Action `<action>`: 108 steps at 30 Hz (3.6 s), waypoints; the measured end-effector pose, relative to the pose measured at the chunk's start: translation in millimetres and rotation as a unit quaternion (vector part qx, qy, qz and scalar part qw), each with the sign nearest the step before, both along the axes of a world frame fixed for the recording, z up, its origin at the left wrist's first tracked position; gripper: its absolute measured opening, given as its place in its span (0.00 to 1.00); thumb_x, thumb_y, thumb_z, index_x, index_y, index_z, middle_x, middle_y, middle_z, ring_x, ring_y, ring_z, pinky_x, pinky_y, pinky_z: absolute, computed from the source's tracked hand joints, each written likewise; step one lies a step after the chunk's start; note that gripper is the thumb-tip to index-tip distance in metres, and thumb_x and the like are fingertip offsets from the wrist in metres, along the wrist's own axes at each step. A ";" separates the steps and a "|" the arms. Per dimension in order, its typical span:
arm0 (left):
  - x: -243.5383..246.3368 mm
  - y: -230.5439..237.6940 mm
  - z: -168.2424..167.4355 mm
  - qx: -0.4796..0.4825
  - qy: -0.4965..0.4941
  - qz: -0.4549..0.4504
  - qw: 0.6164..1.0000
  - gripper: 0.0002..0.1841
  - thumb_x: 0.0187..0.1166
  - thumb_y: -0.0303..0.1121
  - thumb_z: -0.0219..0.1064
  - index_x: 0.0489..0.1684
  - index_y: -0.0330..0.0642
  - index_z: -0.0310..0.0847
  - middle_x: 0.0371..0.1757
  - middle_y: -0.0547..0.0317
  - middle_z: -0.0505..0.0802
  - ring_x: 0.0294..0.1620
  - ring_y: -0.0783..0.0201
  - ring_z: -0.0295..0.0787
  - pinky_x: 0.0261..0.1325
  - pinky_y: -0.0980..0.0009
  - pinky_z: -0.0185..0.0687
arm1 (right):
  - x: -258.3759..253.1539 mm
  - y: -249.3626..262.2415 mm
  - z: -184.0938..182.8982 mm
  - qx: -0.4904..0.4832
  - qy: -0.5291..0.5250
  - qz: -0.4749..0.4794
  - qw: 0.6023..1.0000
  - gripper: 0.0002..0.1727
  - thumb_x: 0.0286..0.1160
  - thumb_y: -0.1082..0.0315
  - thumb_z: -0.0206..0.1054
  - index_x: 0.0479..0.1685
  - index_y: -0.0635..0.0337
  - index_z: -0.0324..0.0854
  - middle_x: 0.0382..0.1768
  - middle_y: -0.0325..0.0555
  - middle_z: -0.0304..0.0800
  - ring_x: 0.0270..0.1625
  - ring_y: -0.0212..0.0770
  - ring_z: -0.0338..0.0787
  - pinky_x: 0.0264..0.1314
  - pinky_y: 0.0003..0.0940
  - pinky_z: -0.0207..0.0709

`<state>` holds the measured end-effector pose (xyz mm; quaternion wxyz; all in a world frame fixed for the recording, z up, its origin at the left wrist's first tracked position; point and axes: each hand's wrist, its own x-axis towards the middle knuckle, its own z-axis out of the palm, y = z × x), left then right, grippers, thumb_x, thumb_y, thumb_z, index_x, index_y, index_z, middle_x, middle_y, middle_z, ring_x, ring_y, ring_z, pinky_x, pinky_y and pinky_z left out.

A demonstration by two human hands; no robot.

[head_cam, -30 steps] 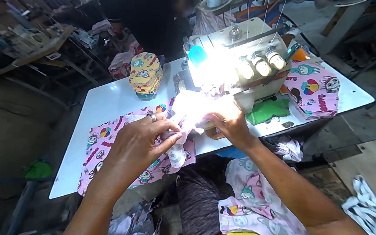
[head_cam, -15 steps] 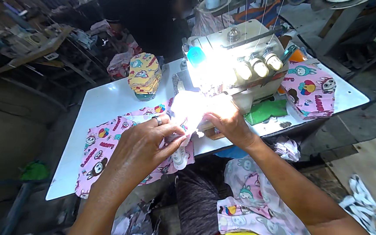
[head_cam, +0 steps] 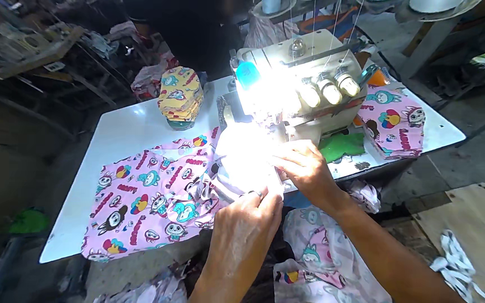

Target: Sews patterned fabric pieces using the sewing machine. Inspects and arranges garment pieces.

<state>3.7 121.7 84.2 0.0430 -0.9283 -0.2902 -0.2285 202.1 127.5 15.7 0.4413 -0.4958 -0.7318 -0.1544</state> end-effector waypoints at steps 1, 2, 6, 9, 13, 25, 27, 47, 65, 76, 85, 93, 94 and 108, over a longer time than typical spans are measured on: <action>1.4 -1.0 -0.3 0.006 0.003 0.006 1.000 0.13 0.80 0.40 0.62 0.36 0.50 0.95 0.27 0.56 0.90 0.19 0.61 0.83 0.18 0.69 0.69 | 0.1 0.1 -0.2 -0.001 0.000 -0.002 1.000 0.12 0.76 0.77 0.67 0.50 0.55 0.95 0.55 0.42 0.96 0.63 0.45 0.88 0.70 0.39 0.75; 2.9 -1.0 -0.8 0.010 0.006 0.010 1.000 0.13 0.80 0.39 0.62 0.36 0.50 0.95 0.28 0.56 0.91 0.20 0.61 0.84 0.18 0.69 0.69 | 0.5 0.4 -0.9 -0.001 0.001 -0.002 1.000 0.13 0.76 0.77 0.67 0.49 0.55 0.95 0.54 0.42 0.96 0.62 0.45 0.88 0.69 0.39 0.74; 12.1 7.0 -3.4 0.013 0.012 0.023 1.000 0.13 0.80 0.39 0.62 0.35 0.49 0.95 0.27 0.57 0.91 0.19 0.61 0.83 0.17 0.69 0.68 | 2.6 3.8 -3.6 -0.007 0.037 0.002 0.999 0.14 0.75 0.78 0.67 0.52 0.56 0.95 0.55 0.44 0.95 0.63 0.46 0.88 0.68 0.40 0.74; 19.6 9.9 -3.1 0.015 0.021 0.038 0.999 0.13 0.80 0.39 0.63 0.35 0.49 0.95 0.27 0.56 0.91 0.20 0.60 0.84 0.18 0.69 0.68 | -11.3 -3.5 -17.6 -0.042 0.214 -0.012 0.976 0.12 0.76 0.77 0.66 0.52 0.64 0.91 0.56 0.49 0.92 0.61 0.39 0.90 0.66 0.31 0.82; 28.2 14.3 -4.0 0.025 0.042 0.047 0.998 0.11 0.78 0.37 0.64 0.37 0.48 0.95 0.24 0.56 0.88 0.19 0.60 0.82 0.17 0.69 0.67 | -57.5 -28.5 -45.7 -0.125 0.368 0.014 0.921 0.10 0.74 0.74 0.66 0.46 0.72 0.88 0.44 0.53 0.93 0.49 0.33 0.93 0.56 0.24 0.85; 54.8 65.3 5.7 0.072 0.082 0.091 0.990 0.06 0.79 0.31 0.69 0.40 0.38 0.90 0.28 0.46 0.86 0.25 0.45 0.84 0.22 0.54 0.70 | -84.5 -20.8 -38.5 -0.164 0.318 0.115 0.927 0.12 0.79 0.72 0.66 0.54 0.67 0.88 0.50 0.54 0.93 0.51 0.38 0.94 0.56 0.25 0.85; 56.8 69.4 6.3 0.073 0.084 0.093 0.989 0.07 0.80 0.30 0.68 0.43 0.37 0.91 0.26 0.45 0.86 0.25 0.43 0.84 0.22 0.53 0.70 | -82.3 -25.0 -43.8 -0.177 0.316 0.115 0.925 0.12 0.80 0.72 0.65 0.55 0.65 0.89 0.49 0.51 0.93 0.49 0.37 0.93 0.54 0.24 0.85; 18.6 126.0 74.9 -0.156 0.066 -0.003 0.985 0.10 0.76 0.39 0.70 0.27 0.46 0.84 0.22 0.68 0.81 0.24 0.74 0.74 0.30 0.70 0.69 | -53.2 -15.1 -2.2 -0.141 0.411 0.080 0.897 0.14 0.80 0.73 0.65 0.60 0.68 0.87 0.49 0.49 0.92 0.45 0.32 0.93 0.50 0.27 0.90; 33.7 111.7 80.4 -0.084 0.088 -0.083 0.989 0.10 0.77 0.40 0.69 0.35 0.45 0.92 0.30 0.59 0.89 0.31 0.63 0.84 0.36 0.58 0.78 | -84.1 9.5 12.9 -0.175 0.482 0.138 0.847 0.21 0.80 0.74 0.67 0.70 0.70 0.78 0.59 0.57 0.87 0.37 0.37 0.94 0.40 0.33 0.92; 30.3 34.9 0.2 0.022 0.032 0.038 0.999 0.09 0.79 0.34 0.67 0.38 0.41 0.92 0.26 0.52 0.87 0.21 0.53 0.84 0.19 0.59 0.73 | -86.3 -42.7 -29.4 -0.155 0.401 0.137 0.892 0.10 0.72 0.71 0.71 0.46 0.67 0.92 0.56 0.61 0.87 0.51 0.31 0.90 0.55 0.17 0.82; 46.6 35.8 -2.7 0.060 0.043 0.104 0.992 0.06 0.77 0.32 0.70 0.35 0.40 0.92 0.20 0.52 0.83 0.17 0.53 0.81 0.17 0.60 0.67 | -73.9 -47.5 -40.8 -0.179 0.372 0.160 0.897 0.09 0.77 0.73 0.67 0.47 0.66 0.91 0.50 0.53 0.90 0.46 0.29 0.89 0.52 0.16 0.82; 52.8 52.9 0.9 0.041 0.036 0.124 0.991 0.06 0.79 0.32 0.71 0.38 0.40 0.92 0.25 0.46 0.88 0.25 0.44 0.87 0.23 0.51 0.72 | -65.5 -51.1 -52.5 -0.211 0.379 0.168 0.885 0.10 0.82 0.72 0.64 0.49 0.63 0.92 0.50 0.50 0.89 0.43 0.30 0.90 0.48 0.19 0.85; 47.1 59.0 5.0 0.029 0.028 0.115 0.993 0.08 0.81 0.34 0.70 0.42 0.40 0.92 0.31 0.44 0.91 0.31 0.42 0.89 0.27 0.48 0.77 | -63.5 -53.0 -53.6 -0.220 0.382 0.171 0.881 0.11 0.82 0.72 0.63 0.50 0.63 0.92 0.51 0.50 0.90 0.44 0.30 0.90 0.49 0.20 0.85; -25.3 182.5 85.1 -0.140 0.143 -0.178 0.963 0.15 0.73 0.48 0.70 0.27 0.46 0.89 0.61 0.58 0.89 0.67 0.53 0.81 0.66 0.45 0.72 | -60.8 -75.9 -46.7 -0.267 0.304 0.220 0.887 0.12 0.84 0.70 0.63 0.54 0.61 0.91 0.53 0.49 0.90 0.45 0.31 0.89 0.50 0.21 0.84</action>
